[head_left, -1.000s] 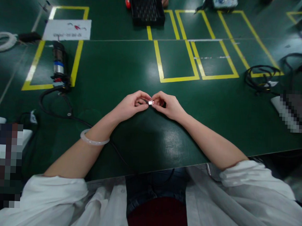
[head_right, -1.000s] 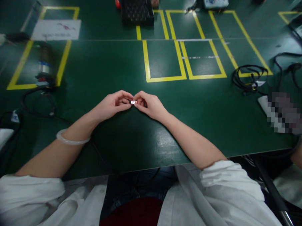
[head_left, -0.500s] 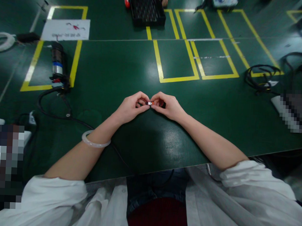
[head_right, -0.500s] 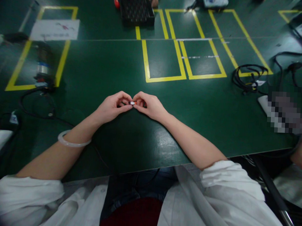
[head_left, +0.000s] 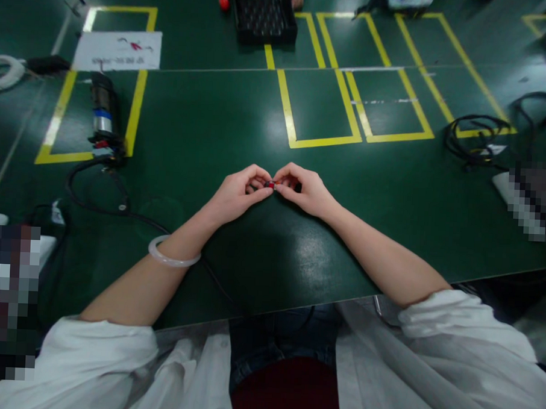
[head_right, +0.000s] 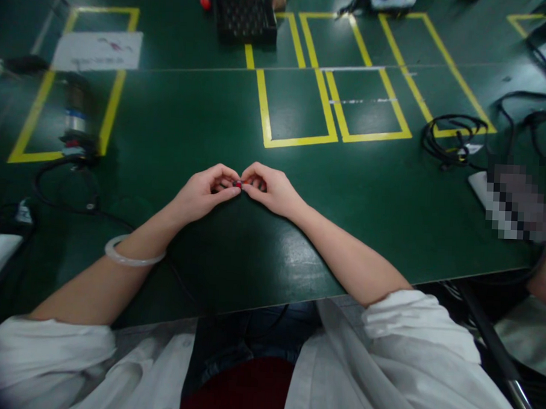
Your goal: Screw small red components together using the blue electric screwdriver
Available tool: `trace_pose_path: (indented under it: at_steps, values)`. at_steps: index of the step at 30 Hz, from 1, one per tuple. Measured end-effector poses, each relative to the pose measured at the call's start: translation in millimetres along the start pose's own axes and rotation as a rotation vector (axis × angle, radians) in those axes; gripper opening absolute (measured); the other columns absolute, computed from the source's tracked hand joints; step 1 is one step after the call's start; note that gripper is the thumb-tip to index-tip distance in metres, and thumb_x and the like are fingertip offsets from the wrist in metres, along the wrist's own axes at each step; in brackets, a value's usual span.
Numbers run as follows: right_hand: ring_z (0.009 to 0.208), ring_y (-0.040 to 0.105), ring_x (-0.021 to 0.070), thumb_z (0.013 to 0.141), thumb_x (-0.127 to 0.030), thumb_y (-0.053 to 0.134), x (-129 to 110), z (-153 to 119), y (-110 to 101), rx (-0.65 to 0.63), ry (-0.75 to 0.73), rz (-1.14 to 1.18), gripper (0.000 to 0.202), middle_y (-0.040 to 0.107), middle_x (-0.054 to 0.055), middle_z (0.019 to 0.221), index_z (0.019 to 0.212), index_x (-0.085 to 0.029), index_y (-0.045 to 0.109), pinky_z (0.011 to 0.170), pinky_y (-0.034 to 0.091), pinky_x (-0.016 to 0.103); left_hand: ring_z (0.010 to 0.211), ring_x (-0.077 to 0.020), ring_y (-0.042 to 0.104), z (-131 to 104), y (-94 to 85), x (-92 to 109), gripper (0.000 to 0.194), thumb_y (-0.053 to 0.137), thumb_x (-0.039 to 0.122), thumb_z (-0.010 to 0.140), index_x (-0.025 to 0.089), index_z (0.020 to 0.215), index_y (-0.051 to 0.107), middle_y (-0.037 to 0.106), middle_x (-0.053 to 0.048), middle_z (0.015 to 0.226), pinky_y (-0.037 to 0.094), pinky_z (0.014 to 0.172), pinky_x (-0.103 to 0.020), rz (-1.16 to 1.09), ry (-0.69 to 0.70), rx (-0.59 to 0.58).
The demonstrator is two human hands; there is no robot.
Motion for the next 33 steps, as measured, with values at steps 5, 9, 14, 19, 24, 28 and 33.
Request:
trace_pose_path:
  at_steps: [5, 9, 14, 19, 24, 28, 33]
  values:
    - [0.072, 0.058, 0.0128, 0.091, -0.029, 0.062, 0.9, 0.4, -2.1, 0.007, 0.011, 0.017, 0.013, 0.067, 0.0, 0.082, 0.096, -0.018, 0.065, 0.068, 0.046, 0.027, 0.083, -0.0163, 0.065, -2.1, 1.1, 9.6, 0.031, 0.069, 0.036, 0.09, 0.016, 0.114, 0.062, 0.069, -0.006, 0.101, 0.05, 0.068, -0.026, 0.087, 0.098, 0.025]
    - [0.071, 0.057, 0.0122, 0.09, -0.028, 0.061, 3.3, 0.7, -2.3, 0.012, 0.032, 0.059, 0.012, 0.067, 0.0, 0.081, 0.095, -0.018, 0.066, 0.067, 0.045, 0.027, 0.083, -0.0163, 0.066, -5.6, 2.0, 20.9, 0.03, 0.067, 0.03, 0.091, 0.017, 0.117, 0.059, 0.068, -0.006, 0.104, 0.052, 0.073, -0.027, 0.213, 0.197, 0.053]
    - [0.069, 0.058, 0.0123, 0.088, -0.027, 0.06, 12.0, 1.1, -0.2, -0.002, 0.096, 0.157, 0.012, 0.067, -0.001, 0.079, 0.094, -0.018, 0.065, 0.067, 0.047, 0.026, 0.09, -0.0195, 0.067, -11.2, 2.6, 33.8, 0.022, 0.057, 0.031, 0.098, 0.019, 0.116, 0.061, 0.069, -0.007, 0.106, 0.052, 0.08, -0.031, 0.428, 0.276, 0.088]
    - [0.07, 0.061, 0.0123, 0.092, -0.029, 0.059, 13.8, 1.3, 2.1, -0.022, 0.101, 0.208, 0.013, 0.068, 0.0, 0.079, 0.094, -0.017, 0.063, 0.068, 0.048, 0.027, 0.089, -0.0207, 0.067, -12.8, 3.6, 38.8, 0.022, 0.054, 0.035, 0.101, 0.018, 0.109, 0.064, 0.07, -0.007, 0.1, 0.051, 0.08, -0.031, 0.491, 0.301, 0.092]
    - [0.073, 0.062, 0.0117, 0.094, -0.037, 0.062, 12.1, 0.8, 0.4, 0.008, 0.075, 0.244, 0.021, 0.069, 0.001, 0.087, 0.103, -0.018, 0.06, 0.07, 0.05, 0.026, 0.085, -0.0188, 0.067, -11.3, -1.6, 35.8, 0.025, 0.057, 0.04, 0.101, 0.017, 0.106, 0.065, 0.071, -0.006, 0.096, 0.052, 0.081, -0.029, 0.412, 0.268, 0.123]
    - [0.072, 0.06, 0.0109, 0.084, -0.029, 0.071, 6.7, 0.4, 1.5, -0.005, 0.026, 0.17, 0.03, 0.069, 0.0, 0.093, 0.11, -0.02, 0.057, 0.067, 0.048, 0.025, 0.086, -0.019, 0.068, -10.9, -5.3, 33.9, 0.025, 0.056, 0.04, 0.101, 0.017, 0.106, 0.065, 0.071, -0.006, 0.097, 0.052, 0.082, -0.029, 0.415, 0.237, 0.145]
    - [0.074, 0.061, 0.0127, 0.088, -0.024, 0.065, 3.0, 0.0, 2.2, -0.017, 0.004, 0.078, 0.017, 0.068, 0.0, 0.088, 0.103, -0.019, 0.059, 0.068, 0.048, 0.027, 0.087, -0.0199, 0.068, -10.5, -5.2, 34.4, 0.023, 0.058, 0.04, 0.099, 0.018, 0.106, 0.065, 0.071, -0.006, 0.099, 0.053, 0.083, -0.031, 0.404, 0.225, 0.134]
Point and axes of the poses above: each hand's wrist, its own z-axis towards the middle knuckle, its own y-axis out of the palm, x = y × z, the point moved 10 cm from there along z, towards the middle knuckle
